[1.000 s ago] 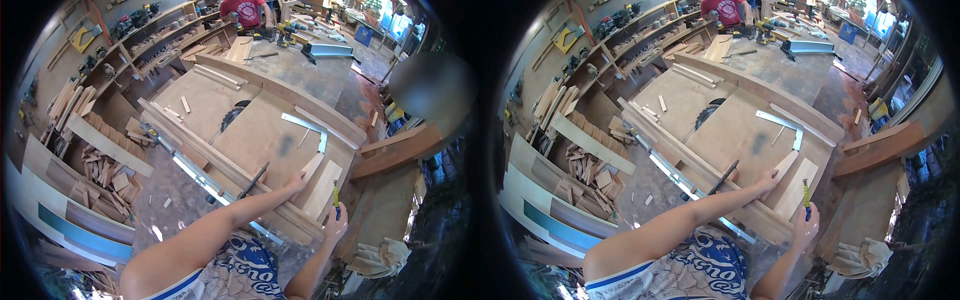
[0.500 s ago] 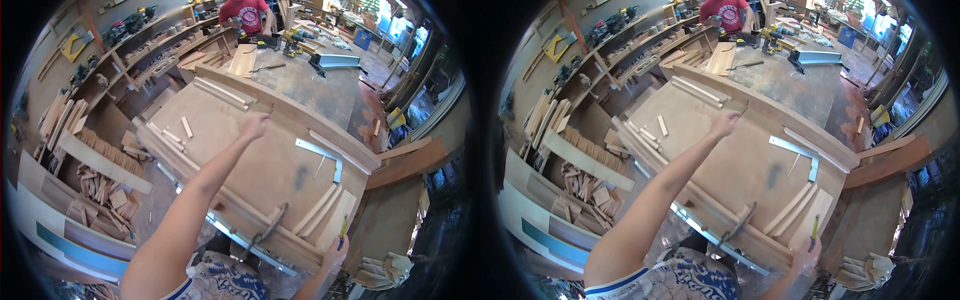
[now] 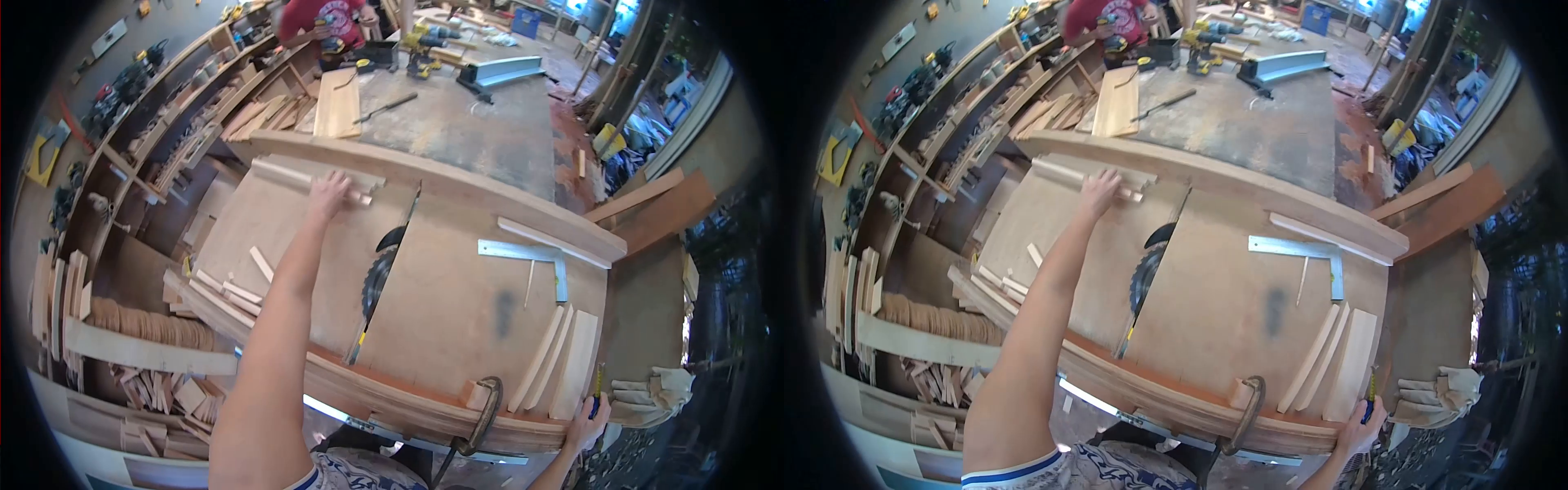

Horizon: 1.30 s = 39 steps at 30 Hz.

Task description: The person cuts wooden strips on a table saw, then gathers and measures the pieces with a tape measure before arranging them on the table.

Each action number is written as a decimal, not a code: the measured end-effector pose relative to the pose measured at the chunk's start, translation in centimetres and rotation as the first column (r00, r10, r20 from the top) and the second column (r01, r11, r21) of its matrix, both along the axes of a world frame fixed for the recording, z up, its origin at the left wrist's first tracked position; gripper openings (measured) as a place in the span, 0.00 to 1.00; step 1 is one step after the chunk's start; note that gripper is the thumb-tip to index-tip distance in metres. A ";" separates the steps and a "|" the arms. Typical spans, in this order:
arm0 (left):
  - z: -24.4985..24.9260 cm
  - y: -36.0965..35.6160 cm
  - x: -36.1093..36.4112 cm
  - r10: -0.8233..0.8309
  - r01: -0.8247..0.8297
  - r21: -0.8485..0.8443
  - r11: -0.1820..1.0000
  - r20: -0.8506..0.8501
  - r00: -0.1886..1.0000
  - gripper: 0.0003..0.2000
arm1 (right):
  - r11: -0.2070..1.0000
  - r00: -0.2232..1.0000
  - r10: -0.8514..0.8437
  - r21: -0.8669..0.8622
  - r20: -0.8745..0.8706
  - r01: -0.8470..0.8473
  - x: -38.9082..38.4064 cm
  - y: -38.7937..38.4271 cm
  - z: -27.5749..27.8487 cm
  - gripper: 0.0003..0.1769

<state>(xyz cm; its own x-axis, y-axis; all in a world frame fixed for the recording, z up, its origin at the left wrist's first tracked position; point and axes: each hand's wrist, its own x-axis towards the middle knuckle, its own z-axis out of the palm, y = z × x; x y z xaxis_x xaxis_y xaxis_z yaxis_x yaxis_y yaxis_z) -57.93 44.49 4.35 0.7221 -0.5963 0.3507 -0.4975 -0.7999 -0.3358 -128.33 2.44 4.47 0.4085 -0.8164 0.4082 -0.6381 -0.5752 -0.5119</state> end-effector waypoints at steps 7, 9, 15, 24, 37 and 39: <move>12.7 4.8 -1.8 -0.293 0.363 -0.420 0.831 0.224 0.929 0.07 | 0.999 0.998 -0.046 0.010 0.049 0.045 0.2 0.8 1.7 0.18; 20.4 4.0 -6.8 -0.330 0.471 -0.588 0.657 0.338 0.882 0.05 | 0.999 0.997 -0.044 0.032 0.069 0.042 0.0 1.2 2.4 0.18; 34.5 1.3 -22.9 -0.517 0.654 -0.755 -0.049 0.580 0.630 0.16 | 0.994 0.987 -0.090 -0.042 0.133 0.096 -0.9 1.5 2.8 0.19; 41.0 0.1 -42.5 -0.689 0.268 -0.722 -0.638 0.691 0.220 0.42 | 0.996 0.938 -0.006 -0.083 0.346 0.037 -0.8 6.0 8.1 0.19; 22.1 -3.7 -46.6 -0.980 -0.614 -0.789 0.025 0.103 -0.173 0.23 | 0.894 0.842 0.429 -0.025 0.328 -0.446 0.7 18.6 21.7 0.16; 21.4 -4.3 -46.7 -0.978 -0.662 -0.747 0.054 0.094 -0.185 0.23 | 0.881 0.862 0.448 0.047 0.239 -0.471 0.8 19.7 23.1 0.15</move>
<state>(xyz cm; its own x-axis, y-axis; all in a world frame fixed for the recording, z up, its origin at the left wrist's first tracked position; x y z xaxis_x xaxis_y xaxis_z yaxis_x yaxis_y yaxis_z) -104.63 40.22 25.79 0.5159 -0.8087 0.2828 0.3780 0.5110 0.7720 -127.50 22.10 27.56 0.6590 -0.5987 0.4553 -0.1821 -0.7143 -0.6757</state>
